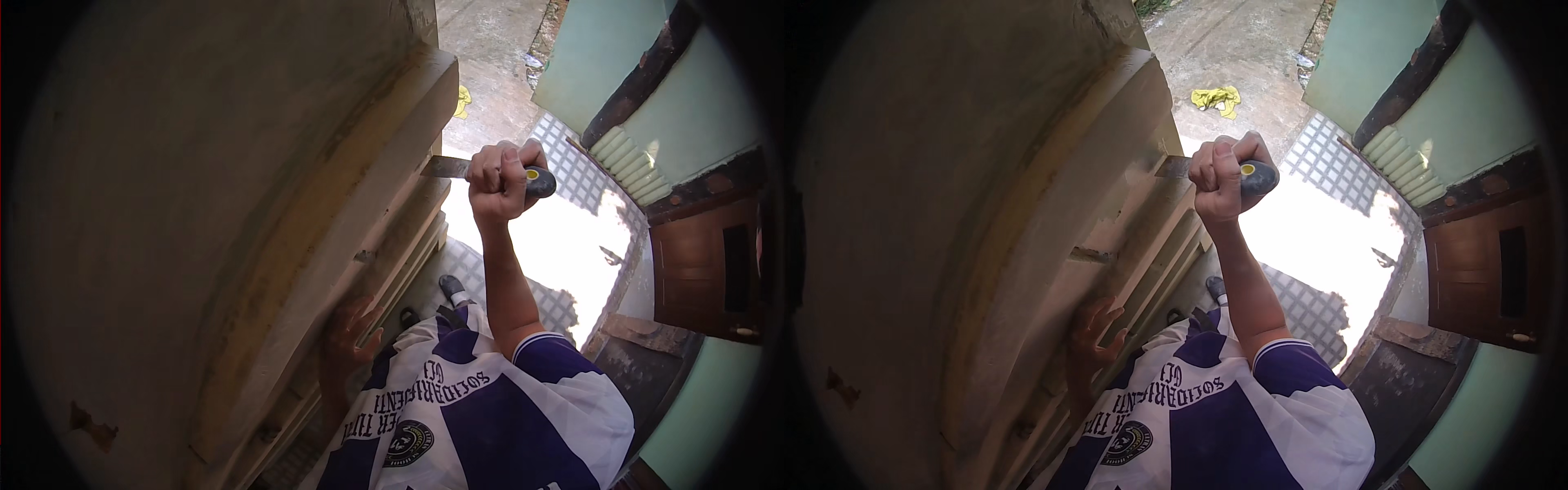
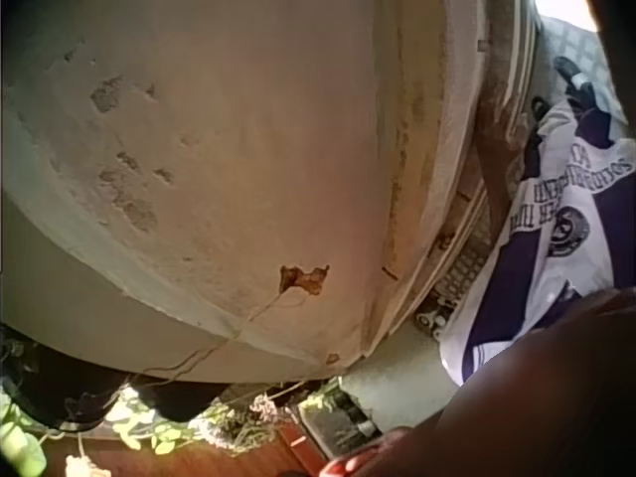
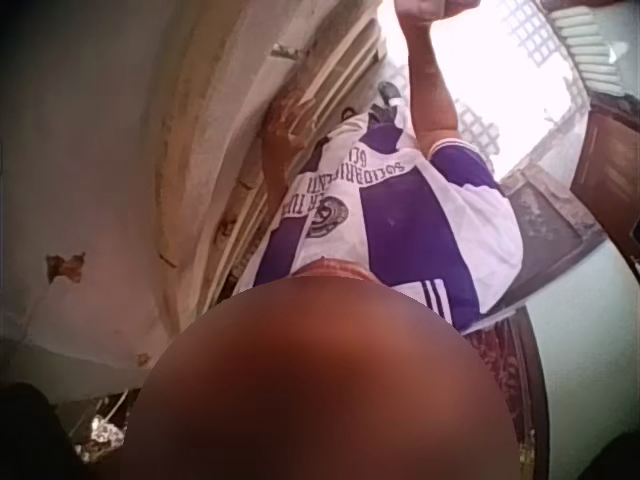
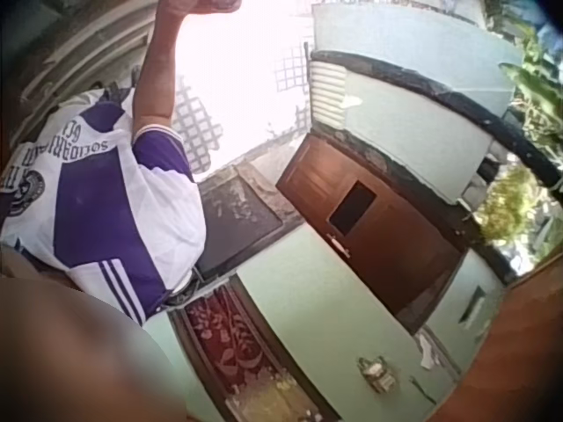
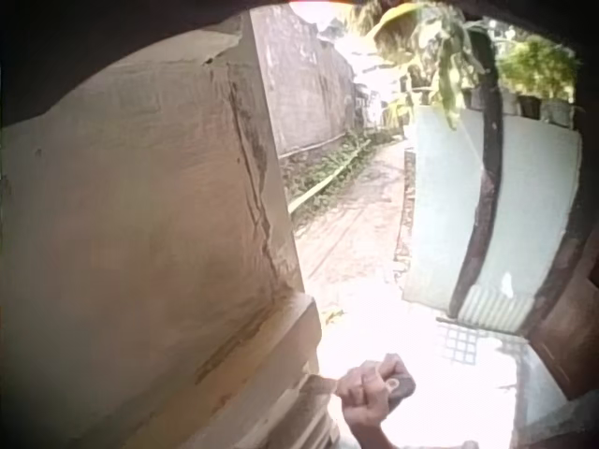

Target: Repairing a recessed section of a wall using a putty knife and filler material.

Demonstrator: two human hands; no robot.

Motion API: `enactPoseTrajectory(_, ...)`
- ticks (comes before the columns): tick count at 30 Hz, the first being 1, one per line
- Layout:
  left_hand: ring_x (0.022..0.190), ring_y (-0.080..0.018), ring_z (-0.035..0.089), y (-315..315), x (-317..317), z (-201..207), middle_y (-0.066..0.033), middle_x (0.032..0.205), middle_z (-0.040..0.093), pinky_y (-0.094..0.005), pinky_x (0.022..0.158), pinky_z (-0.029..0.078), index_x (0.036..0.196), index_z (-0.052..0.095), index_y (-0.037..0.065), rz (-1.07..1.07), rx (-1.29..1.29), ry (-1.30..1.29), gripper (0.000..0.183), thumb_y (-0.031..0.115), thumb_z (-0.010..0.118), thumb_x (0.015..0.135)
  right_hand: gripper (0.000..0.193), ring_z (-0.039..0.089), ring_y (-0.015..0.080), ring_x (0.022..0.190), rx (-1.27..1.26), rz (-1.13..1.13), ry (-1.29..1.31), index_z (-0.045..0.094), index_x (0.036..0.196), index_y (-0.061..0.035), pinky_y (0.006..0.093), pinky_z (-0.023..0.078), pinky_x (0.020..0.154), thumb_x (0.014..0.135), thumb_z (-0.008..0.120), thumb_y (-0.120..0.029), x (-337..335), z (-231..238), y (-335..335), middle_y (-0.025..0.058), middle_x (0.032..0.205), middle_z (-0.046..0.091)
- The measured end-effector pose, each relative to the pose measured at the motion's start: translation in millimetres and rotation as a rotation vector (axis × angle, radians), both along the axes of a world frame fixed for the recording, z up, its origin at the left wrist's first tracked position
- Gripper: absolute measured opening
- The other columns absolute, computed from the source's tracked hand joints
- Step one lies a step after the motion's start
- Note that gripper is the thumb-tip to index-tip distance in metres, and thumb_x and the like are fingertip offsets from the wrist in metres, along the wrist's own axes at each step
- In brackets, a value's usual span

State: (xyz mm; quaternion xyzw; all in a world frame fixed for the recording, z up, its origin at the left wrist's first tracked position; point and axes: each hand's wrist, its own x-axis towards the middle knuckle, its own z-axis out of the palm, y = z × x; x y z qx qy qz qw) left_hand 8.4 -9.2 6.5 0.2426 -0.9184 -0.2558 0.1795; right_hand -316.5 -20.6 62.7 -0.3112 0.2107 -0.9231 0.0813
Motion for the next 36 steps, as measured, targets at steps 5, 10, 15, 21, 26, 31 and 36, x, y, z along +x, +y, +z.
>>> enactPoseTrajectory(5,0.119,-0.0313,0.058,0.1,-3.2,0.1,-0.0101,0.13,0.059,-0.0414,0.099,0.05,0.121,0.065,0.011,0.0,0.001,0.02,0.05,0.004,0.078,0.073,0.027,0.032,0.0083,0.042,0.305,-0.248,0.302,0.033,0.076,-0.0107,0.0247,0.029,0.039,0.096,0.048,-0.001,-10.7,-25.5,-15.4,0.0006,0.052,0.035)
enactPoseTrajectory(10,0.119,-0.031,0.058,3.0,-0.7,-1.8,-0.0099,0.13,0.059,-0.0413,0.099,0.05,0.12,0.066,0.011,0.01,0.008,0.006,0.049,0.004,0.078,0.074,0.029,0.041,0.007,0.045,0.042,-0.041,0.109,0.038,0.072,-0.0079,0.0241,0.031,0.042,0.093,0.058,-0.003,-8.6,-9.3,-8.9,0.0001,0.053,0.043)
enactPoseTrajectory(15,0.119,-0.0303,0.058,2.9,2.0,-2.7,-0.0099,0.129,0.06,-0.0408,0.099,0.05,0.119,0.067,0.011,-0.002,-0.025,-0.009,0.048,0.005,0.079,0.073,0.029,0.033,0.0057,0.043,-0.09,0.082,-0.07,0.037,0.073,-0.008,0.0237,0.03,0.041,0.094,0.057,-0.005,1.2,10.3,13.3,-0.0007,0.053,0.04)
enactPoseTrajectory(21,0.119,-0.0299,0.058,1.0,-1.0,-2.3,-0.0101,0.128,0.06,-0.0404,0.099,0.05,0.118,0.068,0.011,0.015,-0.016,-0.005,0.046,0.005,0.078,0.073,0.027,0.032,0.0075,0.042,-0.025,-0.009,0.116,0.036,0.074,-0.0088,0.026,0.03,0.04,0.094,0.053,-0.002,4.9,20.2,7.3,0.0006,0.052,0.039)
enactPoseTrajectory(26,0.119,-0.0302,0.058,1.6,-0.9,-4.5,-0.0102,0.128,0.06,-0.0405,0.099,0.05,0.118,0.067,0.01,0.015,-0.014,-0.008,0.046,0.004,0.078,0.073,0.032,0.034,0.0064,0.041,-0.011,-0.128,0.137,0.036,0.068,-0.0071,0.0255,0.028,0.038,0.092,0.056,0.0,10.6,21.2,2.9,0.0003,0.051,0.039)
enactPoseTrajectory(31,0.12,-0.0299,0.058,1.1,-3.2,-1.4,-0.0101,0.128,0.06,-0.0404,0.098,0.051,0.118,0.067,0.009,0.017,-0.023,0.001,0.046,0.003,0.077,0.073,0.03,0.044,0.0083,0.045,0.054,-0.082,0.145,0.04,0.066,-0.0061,0.0241,0.034,0.041,0.09,0.058,-0.001,13.3,17.5,5.0,0.0014,0.052,0.044)
enactPoseTrajectory(36,0.119,-0.0299,0.058,4.1,-2.3,-1.8,-0.0099,0.129,0.059,-0.0403,0.098,0.051,0.118,0.067,0.009,0.036,-0.006,0.016,0.046,0.004,0.077,0.073,0.033,0.045,0.0081,0.045,0.108,0.012,0.12,0.04,0.062,-0.0053,0.0242,0.035,0.042,0.088,0.061,-0.003,12.3,25.6,14.2,0.0024,0.054,0.049)
